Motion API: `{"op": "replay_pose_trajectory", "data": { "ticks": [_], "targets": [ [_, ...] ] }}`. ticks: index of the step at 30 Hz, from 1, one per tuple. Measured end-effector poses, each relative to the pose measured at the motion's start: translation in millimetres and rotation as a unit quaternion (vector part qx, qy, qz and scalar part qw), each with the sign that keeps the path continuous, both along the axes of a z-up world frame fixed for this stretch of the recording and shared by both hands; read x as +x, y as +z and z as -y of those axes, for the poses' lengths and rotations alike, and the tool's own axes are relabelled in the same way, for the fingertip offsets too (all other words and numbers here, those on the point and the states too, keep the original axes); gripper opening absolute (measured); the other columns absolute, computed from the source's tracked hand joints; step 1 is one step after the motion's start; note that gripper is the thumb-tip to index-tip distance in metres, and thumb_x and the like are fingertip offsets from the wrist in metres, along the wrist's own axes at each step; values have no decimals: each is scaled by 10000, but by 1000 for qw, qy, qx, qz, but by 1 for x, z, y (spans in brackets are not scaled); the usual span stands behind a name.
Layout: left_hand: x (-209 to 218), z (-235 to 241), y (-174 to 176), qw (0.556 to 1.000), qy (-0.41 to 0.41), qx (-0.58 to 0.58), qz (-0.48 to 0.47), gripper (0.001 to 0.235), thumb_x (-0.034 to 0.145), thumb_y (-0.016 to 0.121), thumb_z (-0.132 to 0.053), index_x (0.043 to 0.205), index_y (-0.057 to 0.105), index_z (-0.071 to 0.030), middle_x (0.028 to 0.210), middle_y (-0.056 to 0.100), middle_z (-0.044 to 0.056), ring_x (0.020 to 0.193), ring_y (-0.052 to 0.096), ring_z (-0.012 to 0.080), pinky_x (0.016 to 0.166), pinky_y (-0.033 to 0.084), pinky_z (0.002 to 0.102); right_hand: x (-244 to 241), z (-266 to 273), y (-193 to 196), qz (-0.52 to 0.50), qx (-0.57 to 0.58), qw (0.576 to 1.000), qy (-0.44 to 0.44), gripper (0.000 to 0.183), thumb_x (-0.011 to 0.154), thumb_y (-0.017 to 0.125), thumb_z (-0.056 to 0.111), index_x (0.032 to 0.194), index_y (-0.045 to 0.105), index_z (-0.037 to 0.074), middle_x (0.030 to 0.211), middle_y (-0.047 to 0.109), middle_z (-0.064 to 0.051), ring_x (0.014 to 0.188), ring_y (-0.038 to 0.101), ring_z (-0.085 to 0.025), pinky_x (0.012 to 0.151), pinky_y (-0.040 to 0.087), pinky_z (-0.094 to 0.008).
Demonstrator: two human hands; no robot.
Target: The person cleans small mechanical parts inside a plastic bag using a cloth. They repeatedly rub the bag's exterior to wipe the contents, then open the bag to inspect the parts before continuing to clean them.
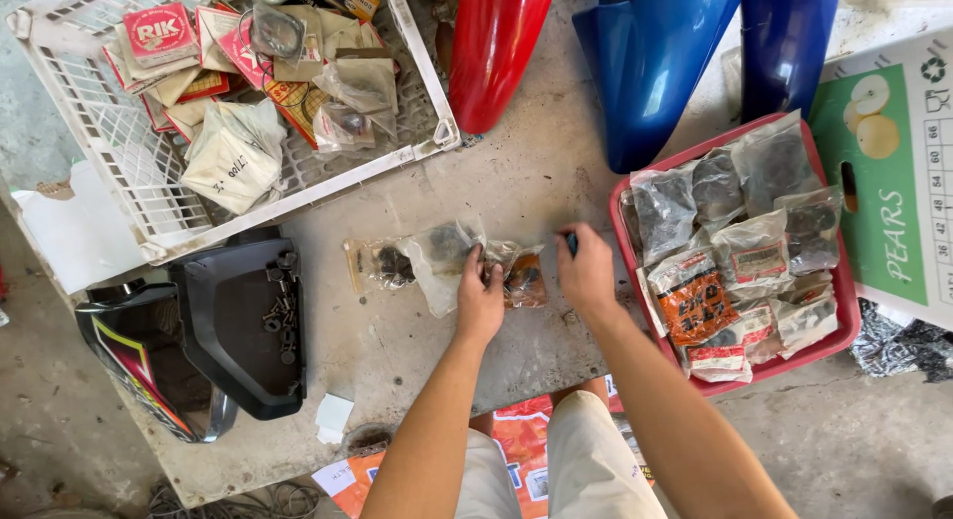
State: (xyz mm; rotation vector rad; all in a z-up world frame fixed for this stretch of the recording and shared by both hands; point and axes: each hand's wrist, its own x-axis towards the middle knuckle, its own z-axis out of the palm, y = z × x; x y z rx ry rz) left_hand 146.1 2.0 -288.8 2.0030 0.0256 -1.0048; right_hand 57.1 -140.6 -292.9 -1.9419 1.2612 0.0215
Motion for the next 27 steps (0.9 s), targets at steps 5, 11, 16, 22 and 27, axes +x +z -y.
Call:
{"op": "replay_pose_trajectory", "data": {
  "ticks": [5,11,16,22,27],
  "targets": [
    [-3,-8,-3,996,54,-57,-44,537,1018,571,-129,1535,448,-54,1350,632,298,1341,562,376,1112,478,476,-13,-24,59,-9,124,992,28,299,1005,649,297,1246,695,124,1136,687,-139,1131,678,-346,963,556,-468],
    [-4,-15,7,951,205,-165,-163,548,1017,584,-69,1539,436,9,1447,577,242,1364,513,304,1154,410,469,-23,-21,65,-11,293,949,-119,503,1035,620,400,1444,587,109,1287,654,-202,1256,612,-377,1028,506,-536],
    [-2,-14,31,915,247,-186,-257,577,1005,647,-225,1553,472,-167,1418,594,134,1265,571,333,1050,470,501,-32,-21,101,13,293,952,-91,375,1032,659,295,1266,727,10,997,752,-238,923,708,-335,781,568,-484],
    [-15,-13,89,929,166,-231,-237,846,904,776,-406,1614,363,-202,1487,476,188,1346,481,422,1055,404,633,-35,-30,158,9,66,998,16,167,887,738,295,988,819,189,827,769,-136,909,748,-329,723,584,-438],
    [-18,-28,147,926,157,-274,-207,888,893,787,-135,1607,270,-27,1226,585,133,1052,598,249,837,562,368,-40,-25,207,21,101,994,20,166,891,752,298,1005,814,193,771,759,-161,771,760,-305,664,586,-426]
  ]
}}
